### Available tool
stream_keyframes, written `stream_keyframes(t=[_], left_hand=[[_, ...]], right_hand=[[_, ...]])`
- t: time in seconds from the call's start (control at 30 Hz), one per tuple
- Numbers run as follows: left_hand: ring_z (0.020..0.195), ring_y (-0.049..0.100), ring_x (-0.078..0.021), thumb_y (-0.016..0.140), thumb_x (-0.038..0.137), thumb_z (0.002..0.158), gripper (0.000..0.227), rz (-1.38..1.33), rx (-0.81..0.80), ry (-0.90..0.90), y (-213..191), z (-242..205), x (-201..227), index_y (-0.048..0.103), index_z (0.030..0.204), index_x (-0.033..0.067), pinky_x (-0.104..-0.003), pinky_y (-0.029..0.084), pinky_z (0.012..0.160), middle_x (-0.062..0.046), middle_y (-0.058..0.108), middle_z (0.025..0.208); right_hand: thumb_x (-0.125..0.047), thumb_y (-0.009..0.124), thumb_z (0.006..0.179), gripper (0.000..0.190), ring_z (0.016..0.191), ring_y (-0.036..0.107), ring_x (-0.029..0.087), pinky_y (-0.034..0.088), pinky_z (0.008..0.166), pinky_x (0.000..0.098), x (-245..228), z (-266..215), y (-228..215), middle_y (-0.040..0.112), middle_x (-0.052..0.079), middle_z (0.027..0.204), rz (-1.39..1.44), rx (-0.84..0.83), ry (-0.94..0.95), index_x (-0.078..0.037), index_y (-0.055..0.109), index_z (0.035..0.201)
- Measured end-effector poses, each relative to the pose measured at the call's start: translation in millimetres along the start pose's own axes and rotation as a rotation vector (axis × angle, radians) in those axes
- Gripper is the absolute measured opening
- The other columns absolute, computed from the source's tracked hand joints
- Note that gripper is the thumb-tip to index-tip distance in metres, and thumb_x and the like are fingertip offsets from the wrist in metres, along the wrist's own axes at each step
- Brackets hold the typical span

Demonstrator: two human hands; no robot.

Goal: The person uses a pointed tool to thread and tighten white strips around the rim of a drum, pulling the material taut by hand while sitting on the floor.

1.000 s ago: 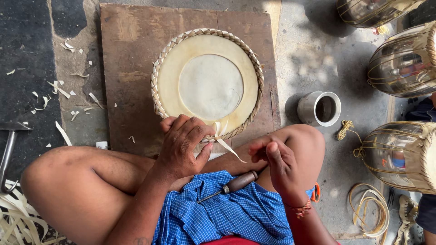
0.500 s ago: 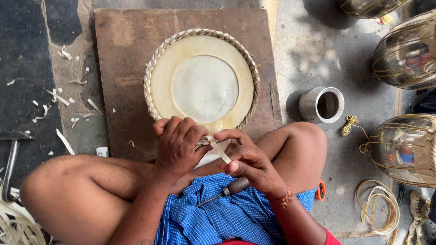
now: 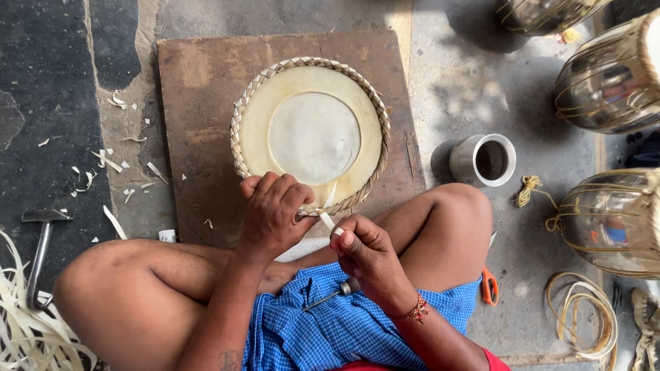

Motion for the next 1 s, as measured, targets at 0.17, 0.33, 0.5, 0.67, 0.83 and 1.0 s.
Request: stream_keyframes(t=[0.17, 0.33, 0.5, 0.67, 0.83, 1.0], left_hand=[[0.092, 0.055, -0.0215, 0.091, 0.025, 0.065, 0.045, -0.021, 0.065, 0.06, -2, 1, 2, 0.062, 0.099, 0.0202, -0.045, 0.031, 0.09, 0.003, 0.057, 0.091], [0.094, 0.055, -0.0201, 0.089, 0.02, 0.069, 0.038, -0.038, 0.114, 0.079, 6, -7, 5, 0.064, 0.098, 0.0213, -0.045, 0.031, 0.093, 0.005, 0.058, 0.093], [0.096, 0.056, -0.0185, 0.088, 0.019, 0.073, 0.033, -0.04, 0.134, 0.055, 10, -6, 9, 0.063, 0.095, 0.0216, -0.043, 0.031, 0.094, 0.006, 0.059, 0.093], [0.095, 0.055, -0.0205, 0.088, 0.024, 0.071, 0.035, -0.068, 0.1, 0.03, 13, -9, 9, 0.063, 0.095, 0.0186, -0.044, 0.031, 0.093, 0.003, 0.059, 0.094], [0.094, 0.054, -0.0205, 0.085, 0.035, 0.078, 0.031, -0.062, 0.167, 0.025, 12, -7, 13, 0.062, 0.091, 0.0201, -0.044, 0.031, 0.093, 0.003, 0.057, 0.092], [0.093, 0.054, -0.0197, 0.079, 0.045, 0.087, 0.03, -0.036, 0.195, 0.028, 14, -7, 14, 0.062, 0.092, 0.0212, -0.045, 0.03, 0.094, 0.004, 0.057, 0.092]], right_hand=[[-0.03, 0.054, 0.104, 0.031, 0.077, 0.055, 0.01, 0.047, 0.07, 0.0241, -31, -18, -18, 0.063, 0.003, 0.106, -0.414, -0.021, -0.085, -0.004, 0.069, 0.108], [-0.015, 0.065, 0.082, 0.034, 0.107, 0.056, 0.028, 0.048, 0.09, 0.0402, -32, -51, -29, 0.063, 0.007, 0.117, -1.653, -0.161, -0.293, -0.01, 0.069, 0.116], [-0.006, 0.073, 0.079, 0.038, 0.113, 0.058, 0.029, 0.047, 0.093, 0.0428, -10, -44, -24, 0.063, 0.004, 0.112, -1.87, -0.225, -0.205, -0.014, 0.069, 0.117], [-0.02, 0.091, 0.079, 0.053, 0.105, 0.068, 0.026, 0.056, 0.087, 0.0383, -90, -48, -26, 0.066, 0.007, 0.116, -1.379, -0.47, -0.212, -0.005, 0.068, 0.124], [-0.021, 0.088, 0.088, 0.062, 0.109, 0.068, 0.026, 0.057, 0.096, 0.0408, -162, -37, -13, 0.065, 0.017, 0.122, -0.563, -0.109, -0.474, -0.005, 0.057, 0.139], [-0.029, 0.07, 0.107, 0.055, 0.076, 0.061, 0.019, 0.052, 0.064, 0.0354, -176, 14, 12, 0.061, 0.012, 0.099, -0.232, 0.046, -0.802, -0.014, 0.042, 0.152]])
Point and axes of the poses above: each hand's wrist, its own z-axis towards the middle knuckle, its own y-axis out of the palm, x = y × z, the point moved 4 cm from there along z, towards the middle knuckle
